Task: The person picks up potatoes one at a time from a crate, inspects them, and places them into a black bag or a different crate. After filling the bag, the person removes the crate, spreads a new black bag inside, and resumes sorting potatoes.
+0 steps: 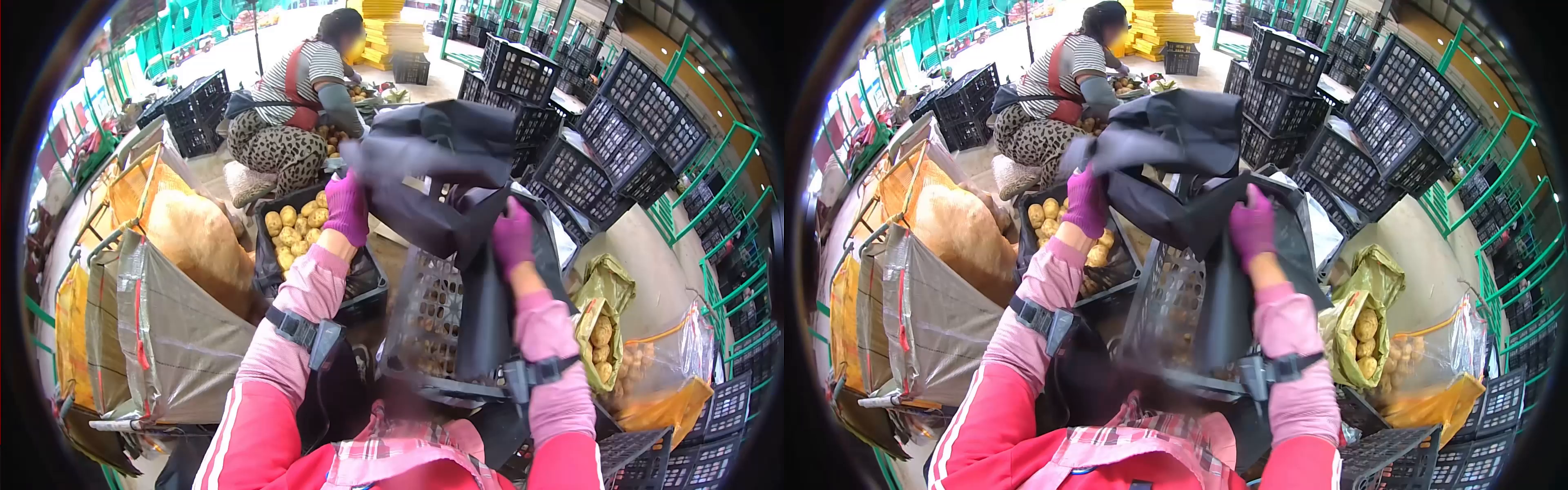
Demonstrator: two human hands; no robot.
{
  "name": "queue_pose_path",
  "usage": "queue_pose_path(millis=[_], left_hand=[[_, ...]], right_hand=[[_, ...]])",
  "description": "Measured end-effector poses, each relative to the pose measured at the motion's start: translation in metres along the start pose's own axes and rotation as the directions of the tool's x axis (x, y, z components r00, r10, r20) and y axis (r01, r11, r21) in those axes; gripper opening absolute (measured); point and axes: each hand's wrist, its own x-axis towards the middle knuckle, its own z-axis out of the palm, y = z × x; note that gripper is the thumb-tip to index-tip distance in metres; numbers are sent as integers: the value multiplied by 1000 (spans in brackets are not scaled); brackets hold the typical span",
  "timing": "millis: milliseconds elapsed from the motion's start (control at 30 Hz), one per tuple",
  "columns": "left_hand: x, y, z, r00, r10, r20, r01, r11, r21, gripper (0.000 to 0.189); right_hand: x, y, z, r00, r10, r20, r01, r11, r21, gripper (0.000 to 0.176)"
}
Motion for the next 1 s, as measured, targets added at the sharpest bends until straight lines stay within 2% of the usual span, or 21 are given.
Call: queue_pose_path(millis=[33, 67, 100, 167, 233, 300, 367, 400, 467, 500, 533, 567, 600, 633, 700, 767, 800, 833, 900, 933, 1000], left_hand=[[0, 3, 4, 999, -40, -36, 37, 996, -85, 30], [-1, 2, 4, 1000, -15, -22, 16, 1000, 7, 29], [-1, 2, 3, 1000, 18, 7, -19, 990, 136, 28], [2, -2, 3, 994, 83, 69, -102, 939, 329, 26], [1, -4, 5, 985, 127, 117, -166, 885, 434, 25], [1, -11, 10, 976, 156, 151, -211, 842, 496, 23], [-2, -22, 21, 968, 169, 184, -242, 814, 528, 22], [-8, -25, 34, 969, 154, 192, -233, 823, 517, 22], [-25, -30, 61, 957, 140, 253, -263, 785, 561, 22], [-43, -28, 76, 950, 69, 306, -199, 886, 418, 28], [-62, -22, 88, 921, 71, 383, -219, 908, 358, 28], [-78, -15, 94, 887, 77, 455, -234, 925, 299, 29], [-87, -11, 93, 814, 85, 574, -351, 860, 370, 32], [-96, -7, 91, 728, 69, 682, -467, 778, 420, 34], [-109, 6, 86, 739, -211, 640, -373, 662, 650, 33], [-116, 15, 87, 775, -383, 503, -202, 603, 771, 33], [-115, 15, 82, 780, -377, 499, -195, 612, 766, 33], [-113, 9, 75, 759, -322, 566, -259, 648, 716, 34], [-108, -6, 63, 695, -206, 689, -383, 705, 597, 36], [-112, -6, 66, 683, -218, 697, -331, 758, 562, 38], [-125, -2, 75, 650, -241, 721, -216, 851, 479, 41]], right_hand=[[13, 72, 48, 999, 24, -48, -22, 999, 44, 45], [10, 93, 72, 982, 172, 77, -167, 984, -68, 46], [-5, 82, 75, 918, 296, 265, -225, 936, -270, 47], [-33, 43, 66, 748, 406, 525, -111, 856, -505, 50], [-54, -26, 26, 596, 483, 641, 8, 795, -607, 54], [-58, -91, -18, 508, 583, 635, 133, 675, -726, 59], [-51, -129, -49, 550, 572, 609, 327, 524, -787, 52], [-56, -129, -60, 637, 383, 669, 248, 720, -648, 51], [-67, -125, -82, 817, -19, 576, 179, 959, -222, 51], [-60, -92, -76, 890, -223, 398, 279, 956, -88, 46], [-42, -60, -67, 899, -401, 177, 403, 915, 25, 44], [-15, -124, -78, 850, -499, 168, 517, 851, -92, 42], [-3, -90, -79, 930, -327, 169, 307, 942, 138, 43], [9, -90, -80, 987, -108, 120, 83, 978, 190, 45], [37, -57, -73, 962, 226, 150, -215, 973, -87, 56], [31, -42, -74, 922, 163, 350, -56, 953, -297, 64], [25, -48, -71, 862, 316, 397, -220, 938, -269, 61], [10, -63, -65, 793, 448, 413, -447, 888, -104, 58], [-15, -89, -60, 831, 401, 386, -428, 904, -18, 57], [-24, -100, -55, 794, 450, 408, -493, 870, 0, 57], [-26, -89, -45, 848, 391, 359, -351, 920, -173, 52]])
